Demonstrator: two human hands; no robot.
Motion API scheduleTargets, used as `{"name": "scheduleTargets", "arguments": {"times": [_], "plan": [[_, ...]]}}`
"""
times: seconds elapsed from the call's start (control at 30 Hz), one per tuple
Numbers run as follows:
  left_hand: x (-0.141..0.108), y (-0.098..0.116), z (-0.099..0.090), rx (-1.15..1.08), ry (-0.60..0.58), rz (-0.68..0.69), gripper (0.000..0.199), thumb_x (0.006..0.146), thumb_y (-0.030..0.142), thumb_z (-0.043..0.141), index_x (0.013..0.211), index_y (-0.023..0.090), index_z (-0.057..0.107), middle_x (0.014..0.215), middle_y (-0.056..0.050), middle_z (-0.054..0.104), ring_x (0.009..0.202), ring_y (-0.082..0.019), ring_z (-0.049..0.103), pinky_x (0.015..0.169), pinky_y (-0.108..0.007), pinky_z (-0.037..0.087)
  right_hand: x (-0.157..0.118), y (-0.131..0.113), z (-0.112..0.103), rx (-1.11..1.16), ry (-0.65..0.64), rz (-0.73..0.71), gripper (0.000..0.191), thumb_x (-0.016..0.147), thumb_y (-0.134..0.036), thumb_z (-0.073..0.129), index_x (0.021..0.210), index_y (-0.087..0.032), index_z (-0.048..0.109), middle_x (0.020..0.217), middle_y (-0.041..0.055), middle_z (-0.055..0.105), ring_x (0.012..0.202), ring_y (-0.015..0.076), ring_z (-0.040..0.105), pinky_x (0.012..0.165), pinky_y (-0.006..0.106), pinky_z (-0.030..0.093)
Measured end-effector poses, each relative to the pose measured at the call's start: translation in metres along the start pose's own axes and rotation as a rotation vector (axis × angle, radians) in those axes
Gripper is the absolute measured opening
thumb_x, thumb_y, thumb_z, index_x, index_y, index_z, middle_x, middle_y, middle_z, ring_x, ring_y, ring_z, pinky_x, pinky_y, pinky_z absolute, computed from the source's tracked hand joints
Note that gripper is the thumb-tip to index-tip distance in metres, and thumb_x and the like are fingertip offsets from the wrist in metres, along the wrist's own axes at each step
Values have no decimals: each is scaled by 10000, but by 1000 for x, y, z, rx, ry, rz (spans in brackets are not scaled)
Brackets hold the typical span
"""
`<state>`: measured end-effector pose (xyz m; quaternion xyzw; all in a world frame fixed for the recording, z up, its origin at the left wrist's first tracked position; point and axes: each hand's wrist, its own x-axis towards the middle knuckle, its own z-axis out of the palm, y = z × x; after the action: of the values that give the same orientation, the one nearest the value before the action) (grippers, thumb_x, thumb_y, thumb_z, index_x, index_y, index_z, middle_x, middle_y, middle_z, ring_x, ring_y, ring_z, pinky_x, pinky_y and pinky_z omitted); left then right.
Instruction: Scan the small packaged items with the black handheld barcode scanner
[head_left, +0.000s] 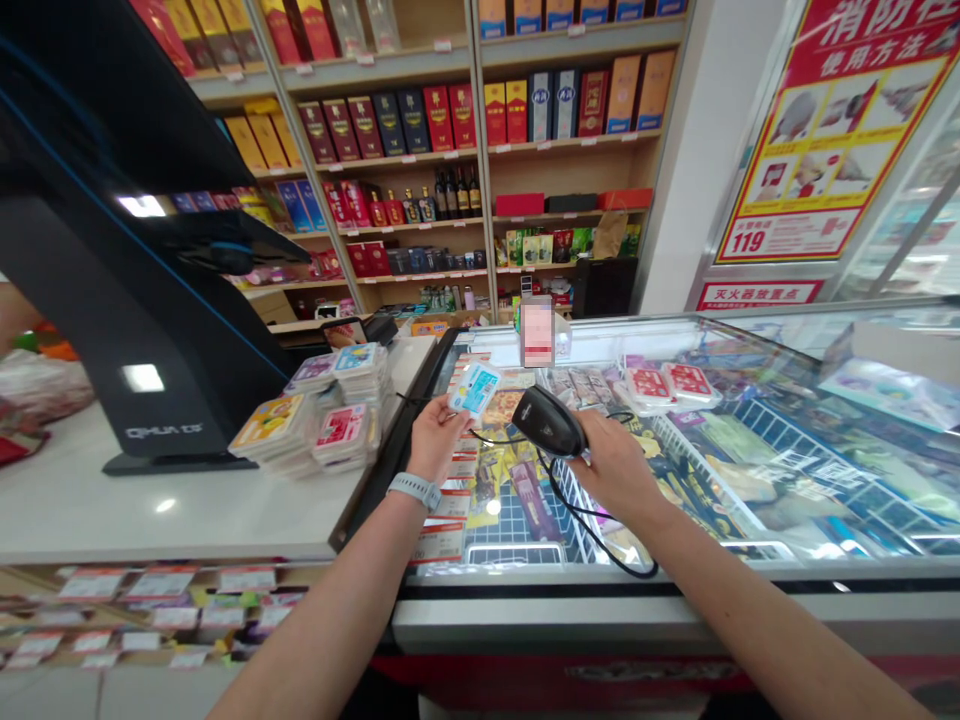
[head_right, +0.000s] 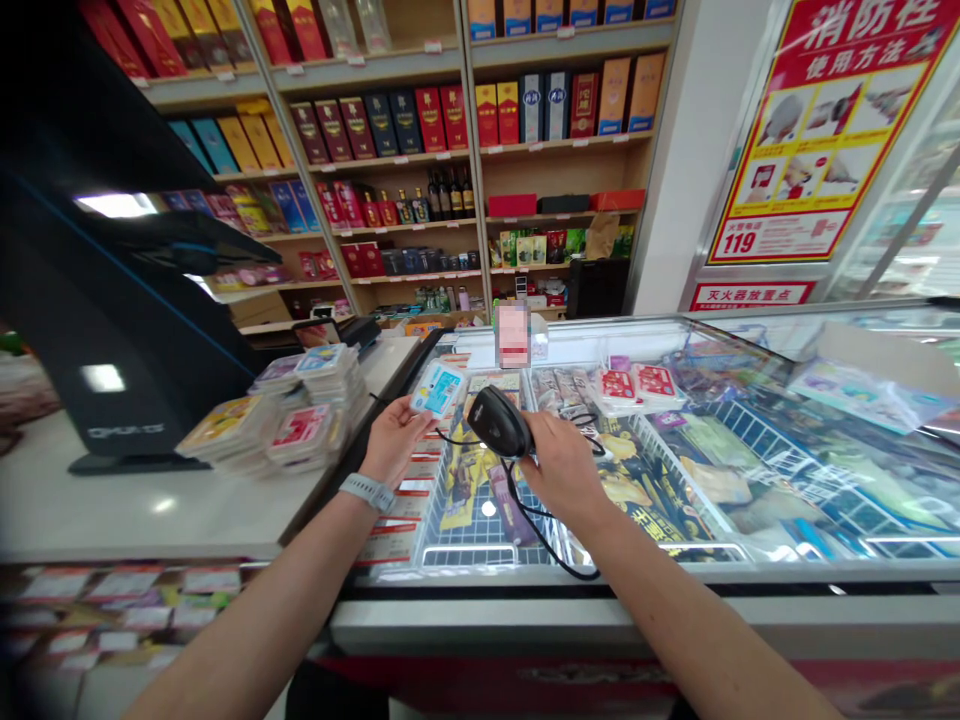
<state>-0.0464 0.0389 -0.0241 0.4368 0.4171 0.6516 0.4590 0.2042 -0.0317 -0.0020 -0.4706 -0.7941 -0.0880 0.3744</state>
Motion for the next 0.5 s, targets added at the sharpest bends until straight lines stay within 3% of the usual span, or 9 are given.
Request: {"name": "scheduleTargets", "arguments": {"times": [0.5], "plan": [[1,1,3,-21,28,8,418,602,243,770,969,144,597,934,-61,716,836,-162,682,850,-356,543,-1,-5,0,47,5,0,360,763,-128,535,1119,-181,526,982,92,643,863,260,600,763,378,468]]}}
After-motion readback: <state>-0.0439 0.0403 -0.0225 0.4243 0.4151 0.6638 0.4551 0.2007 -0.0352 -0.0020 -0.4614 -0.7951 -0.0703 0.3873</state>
